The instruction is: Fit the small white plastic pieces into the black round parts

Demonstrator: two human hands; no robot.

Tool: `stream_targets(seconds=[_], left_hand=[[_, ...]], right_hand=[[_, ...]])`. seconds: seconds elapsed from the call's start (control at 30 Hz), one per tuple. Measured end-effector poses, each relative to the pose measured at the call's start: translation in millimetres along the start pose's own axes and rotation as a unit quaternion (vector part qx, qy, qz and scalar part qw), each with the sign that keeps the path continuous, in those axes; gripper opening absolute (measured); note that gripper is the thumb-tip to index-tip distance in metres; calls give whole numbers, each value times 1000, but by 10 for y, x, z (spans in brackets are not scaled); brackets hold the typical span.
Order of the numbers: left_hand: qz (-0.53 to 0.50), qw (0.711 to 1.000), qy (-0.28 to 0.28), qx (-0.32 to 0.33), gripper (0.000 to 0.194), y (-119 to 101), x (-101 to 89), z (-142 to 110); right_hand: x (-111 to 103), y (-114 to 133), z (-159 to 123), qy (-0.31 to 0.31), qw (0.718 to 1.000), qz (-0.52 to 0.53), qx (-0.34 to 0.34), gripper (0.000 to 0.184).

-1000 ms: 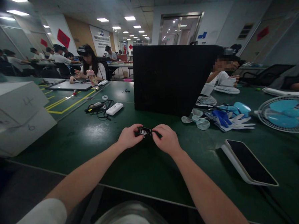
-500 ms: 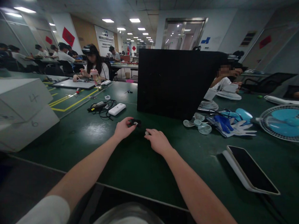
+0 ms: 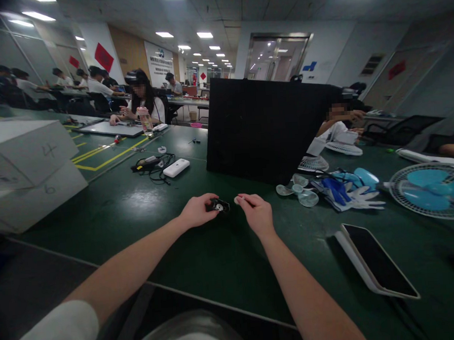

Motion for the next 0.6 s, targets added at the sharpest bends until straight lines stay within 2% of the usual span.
stream_targets(seconds=[0.23, 0.6], left_hand=[[-9, 1000, 24, -7, 49, -88, 33, -48], [-65, 997, 31, -26, 48, 4, 106, -38]], right_hand=[[157, 9, -99, 55, 998, 13, 31, 29], [283, -32, -129, 139, 990, -7, 19, 26]])
Point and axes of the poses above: each hand's wrist, its own z-axis towards the middle knuckle, its own x-axis out of the palm, y = z × x, the point moved 6 cm from there along z, towards the middle knuckle, and after that the axes turned 12 degrees about -y, right-handed, at the moved point
